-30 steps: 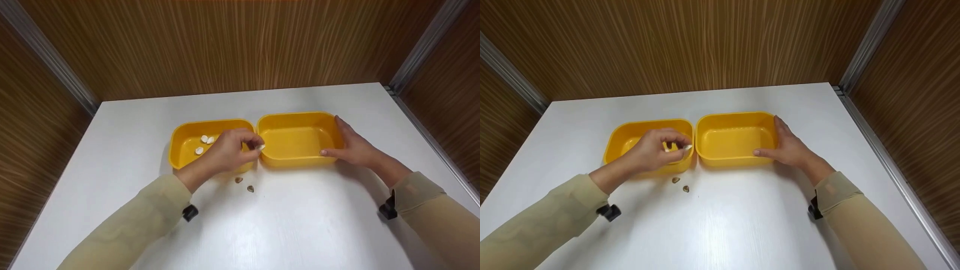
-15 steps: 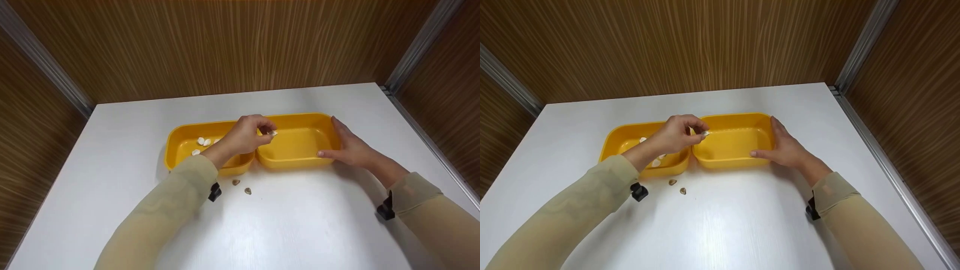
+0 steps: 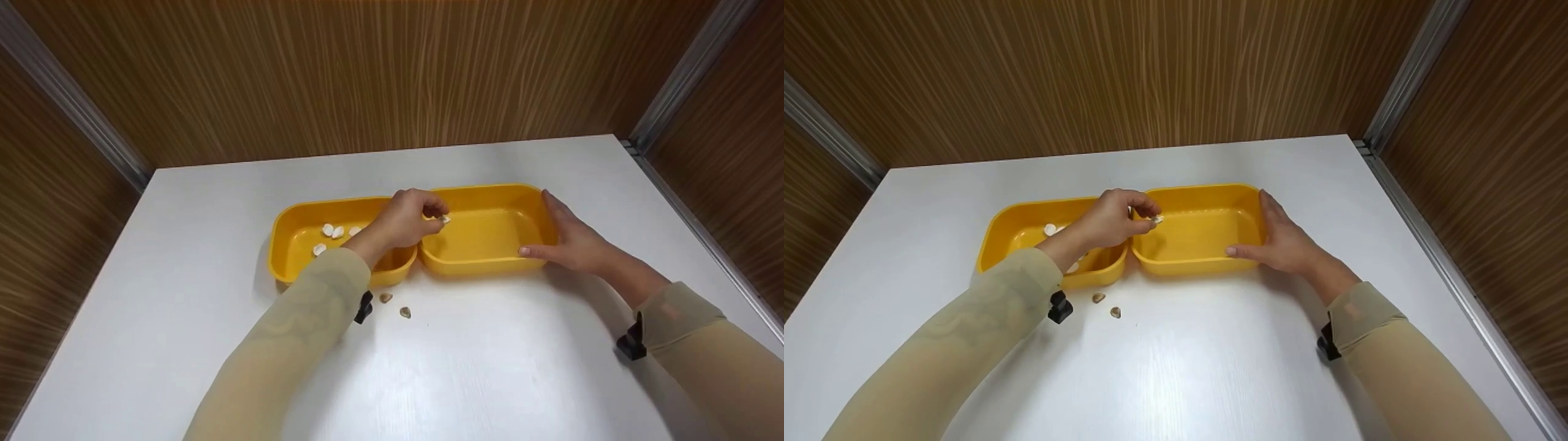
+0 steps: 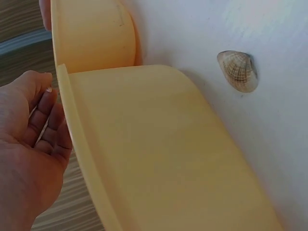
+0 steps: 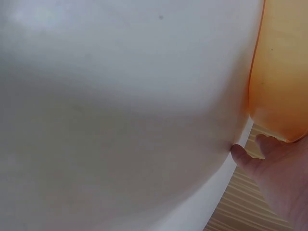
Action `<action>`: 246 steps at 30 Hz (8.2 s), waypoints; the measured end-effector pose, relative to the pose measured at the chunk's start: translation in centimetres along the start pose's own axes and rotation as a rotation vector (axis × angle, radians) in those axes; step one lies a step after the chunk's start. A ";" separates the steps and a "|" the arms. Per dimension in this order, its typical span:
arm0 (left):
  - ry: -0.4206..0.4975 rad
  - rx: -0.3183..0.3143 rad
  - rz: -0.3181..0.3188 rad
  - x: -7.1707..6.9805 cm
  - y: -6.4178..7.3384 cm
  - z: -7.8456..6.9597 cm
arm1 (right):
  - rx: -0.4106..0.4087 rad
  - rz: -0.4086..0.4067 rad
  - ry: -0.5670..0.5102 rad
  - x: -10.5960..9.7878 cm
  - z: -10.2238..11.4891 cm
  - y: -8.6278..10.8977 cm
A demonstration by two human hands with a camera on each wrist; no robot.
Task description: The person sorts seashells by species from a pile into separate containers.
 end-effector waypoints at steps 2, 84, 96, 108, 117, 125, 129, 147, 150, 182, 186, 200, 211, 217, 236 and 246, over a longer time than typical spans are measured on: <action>-0.007 0.004 0.000 0.0 0.1 0.1 | 0.000 0.001 -0.001 0.1 0.1 0.0; 0.118 -0.072 -0.021 1.1 17.5 7.5 | -0.037 0.004 -0.037 -0.1 0.2 0.0; 0.126 0.021 0.015 1.0 17.6 7.5 | -0.039 -0.003 -0.036 -0.1 0.0 0.0; 0.054 0.003 0.012 0.9 17.6 8.0 | -0.031 -0.002 -0.017 -0.1 0.1 0.1; 0.006 0.050 0.011 0.7 17.6 8.0 | -0.038 0.001 -0.033 -0.1 0.1 -0.2; 0.006 0.077 0.012 0.7 17.6 8.0 | -0.028 0.004 -0.036 -0.1 0.1 -0.2; -0.001 0.073 0.011 0.8 17.5 8.1 | -0.030 0.006 -0.036 -0.1 0.0 -0.1; -0.026 0.046 0.013 1.0 17.7 8.1 | -0.038 0.012 -0.023 0.0 -0.1 -0.1; -0.025 0.040 0.018 1.0 17.6 8.2 | -0.043 0.007 -0.019 -0.1 0.0 0.0; -0.047 0.066 0.069 1.2 17.5 7.5 | -0.030 0.004 -0.047 -0.1 0.0 0.1; -0.030 0.066 0.065 1.1 17.5 7.6 | -0.029 0.004 -0.043 0.0 0.1 0.2; 0.053 0.016 0.042 0.5 17.8 7.7 | -0.021 0.012 -0.028 -0.1 0.2 0.1; 0.075 0.032 0.026 0.1 17.9 7.1 | -0.021 0.011 -0.055 -0.1 0.2 0.1; 0.075 0.062 0.015 -0.8 17.8 5.3 | -0.028 0.008 -0.056 -0.1 0.1 0.0; 0.069 0.234 -0.114 -5.5 13.5 -0.9 | -0.019 0.012 -0.035 -0.1 0.1 0.0; 0.077 0.244 -0.161 -6.4 10.1 -2.8 | -0.012 0.008 -0.031 -0.2 0.1 0.1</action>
Point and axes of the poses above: each hand's wrist, its own y-axis away from the middle knuckle, its own x-axis out of the palm, z = x × y, the point moved 4 cm from there along -y, towards the middle knuckle, and after that the axes turned 7 degrees about -z, right-handed, at the moved point
